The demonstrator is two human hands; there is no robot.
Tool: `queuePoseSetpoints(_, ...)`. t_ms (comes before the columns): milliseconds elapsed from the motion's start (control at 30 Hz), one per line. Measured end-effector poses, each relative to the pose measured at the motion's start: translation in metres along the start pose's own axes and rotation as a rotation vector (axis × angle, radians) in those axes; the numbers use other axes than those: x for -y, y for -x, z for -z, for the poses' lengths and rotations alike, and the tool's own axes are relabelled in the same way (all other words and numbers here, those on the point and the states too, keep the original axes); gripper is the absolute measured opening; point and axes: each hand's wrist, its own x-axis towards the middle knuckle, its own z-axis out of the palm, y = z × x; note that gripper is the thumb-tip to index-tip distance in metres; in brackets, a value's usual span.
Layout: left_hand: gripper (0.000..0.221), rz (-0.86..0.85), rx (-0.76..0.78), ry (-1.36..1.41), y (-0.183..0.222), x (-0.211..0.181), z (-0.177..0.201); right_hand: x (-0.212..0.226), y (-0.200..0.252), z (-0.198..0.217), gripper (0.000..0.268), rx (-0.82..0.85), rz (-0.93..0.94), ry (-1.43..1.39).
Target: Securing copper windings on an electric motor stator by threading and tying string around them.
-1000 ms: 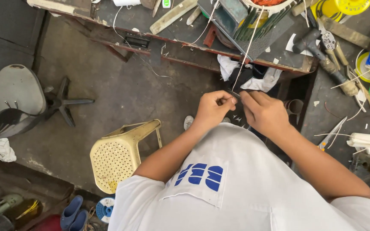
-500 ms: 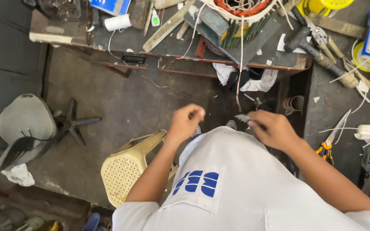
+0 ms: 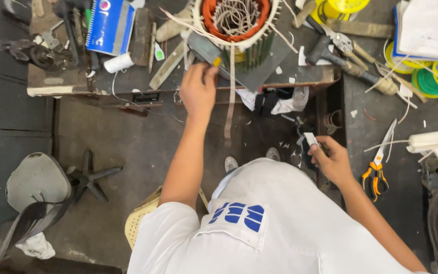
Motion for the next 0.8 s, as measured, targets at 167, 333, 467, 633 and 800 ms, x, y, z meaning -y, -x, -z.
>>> queuePoseSetpoints(167,0.013,0.302,-0.007,0.212,0.01,0.049,0.006,0.011,0.002,0.015,0.016,0.013,-0.024,0.01)
queuePoseSetpoints(333,0.031,0.598,0.37,0.746,0.08,0.011,-0.014,0.001,-0.019,0.022,0.016,0.087,-0.001,0.006)
queuePoseSetpoints(467,0.031,0.591,0.521,1.046,0.11,-0.038,-0.047,0.02,-0.039,0.017,0.015,0.184,0.082,0.041)
queuePoseSetpoints(633,0.02,0.632,0.388,0.906,0.131,-0.071,0.002,0.05,-0.081,0.005,0.017,0.29,0.228,0.104)
queuePoseSetpoints(800,0.016,0.343,0.363,0.652,0.144,-0.1,0.057,0.137,-0.109,-0.03,0.014,0.323,1.002,0.617)
